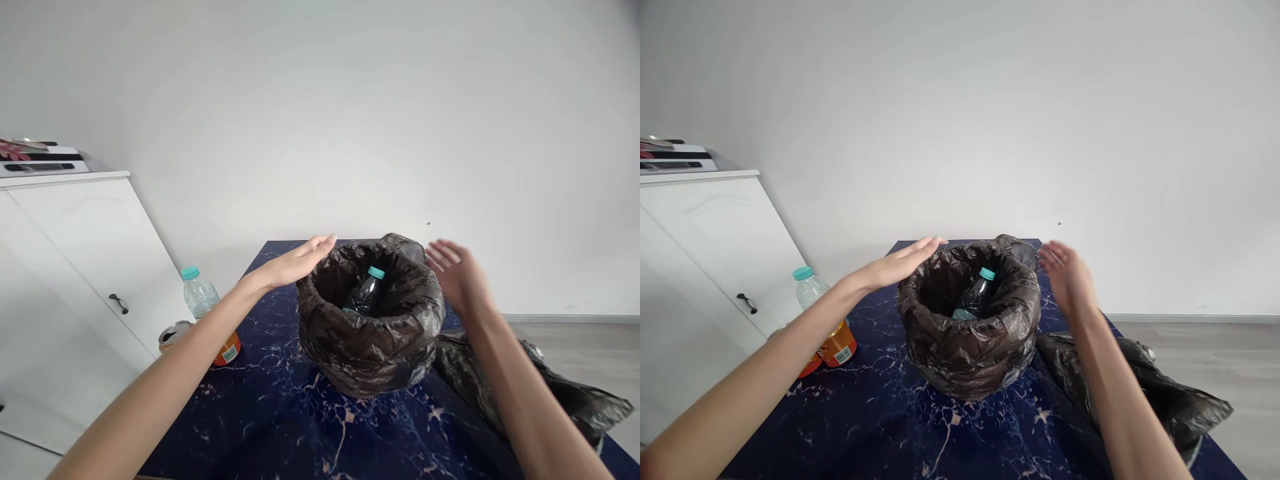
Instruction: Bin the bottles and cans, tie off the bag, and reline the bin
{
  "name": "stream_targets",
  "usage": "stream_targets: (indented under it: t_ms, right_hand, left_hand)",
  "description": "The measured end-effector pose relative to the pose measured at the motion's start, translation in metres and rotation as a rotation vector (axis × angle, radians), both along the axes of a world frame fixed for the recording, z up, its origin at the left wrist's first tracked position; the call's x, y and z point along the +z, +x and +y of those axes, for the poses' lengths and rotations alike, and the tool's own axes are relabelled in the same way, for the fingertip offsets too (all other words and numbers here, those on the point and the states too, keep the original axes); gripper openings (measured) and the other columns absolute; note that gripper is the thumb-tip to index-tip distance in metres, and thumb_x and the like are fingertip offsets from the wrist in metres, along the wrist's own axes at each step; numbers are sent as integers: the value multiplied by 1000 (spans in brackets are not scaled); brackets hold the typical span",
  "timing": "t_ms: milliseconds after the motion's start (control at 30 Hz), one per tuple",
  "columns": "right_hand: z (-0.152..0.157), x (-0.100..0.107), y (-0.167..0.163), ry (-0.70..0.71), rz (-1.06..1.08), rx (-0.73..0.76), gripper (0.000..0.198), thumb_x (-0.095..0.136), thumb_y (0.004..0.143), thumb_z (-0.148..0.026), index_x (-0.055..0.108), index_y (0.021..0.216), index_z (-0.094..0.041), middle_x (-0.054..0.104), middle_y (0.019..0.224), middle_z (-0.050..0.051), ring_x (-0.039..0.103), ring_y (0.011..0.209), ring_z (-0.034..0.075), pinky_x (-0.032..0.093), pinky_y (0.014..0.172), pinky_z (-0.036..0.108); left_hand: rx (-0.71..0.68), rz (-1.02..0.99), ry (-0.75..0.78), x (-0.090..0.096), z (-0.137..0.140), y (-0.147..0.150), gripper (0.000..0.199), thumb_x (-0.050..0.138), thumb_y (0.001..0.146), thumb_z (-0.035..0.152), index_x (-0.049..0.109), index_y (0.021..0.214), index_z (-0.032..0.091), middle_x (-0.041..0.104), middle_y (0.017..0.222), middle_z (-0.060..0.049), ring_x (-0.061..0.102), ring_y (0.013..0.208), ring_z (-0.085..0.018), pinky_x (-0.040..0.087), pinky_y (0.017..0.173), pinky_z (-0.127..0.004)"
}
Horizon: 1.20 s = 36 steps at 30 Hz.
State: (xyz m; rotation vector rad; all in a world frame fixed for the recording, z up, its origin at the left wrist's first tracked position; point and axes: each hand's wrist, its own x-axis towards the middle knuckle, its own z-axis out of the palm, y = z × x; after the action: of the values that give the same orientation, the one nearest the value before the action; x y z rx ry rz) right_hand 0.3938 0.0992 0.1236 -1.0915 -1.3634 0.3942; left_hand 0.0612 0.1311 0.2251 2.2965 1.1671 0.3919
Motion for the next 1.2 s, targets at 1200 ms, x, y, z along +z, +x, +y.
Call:
stream_targets:
  t_ms: [1200]
  right_hand:
    - [-36, 74, -48, -317, -690, 9, 76, 42, 93, -79, 72, 137, -24, 77, 133, 13, 74, 120, 43, 60, 101, 62]
  left_hand:
    - [605, 252, 862, 3, -29, -162, 52, 39, 109, 40, 47, 156, 20, 65, 153, -16, 61, 143, -34, 49, 120, -51]
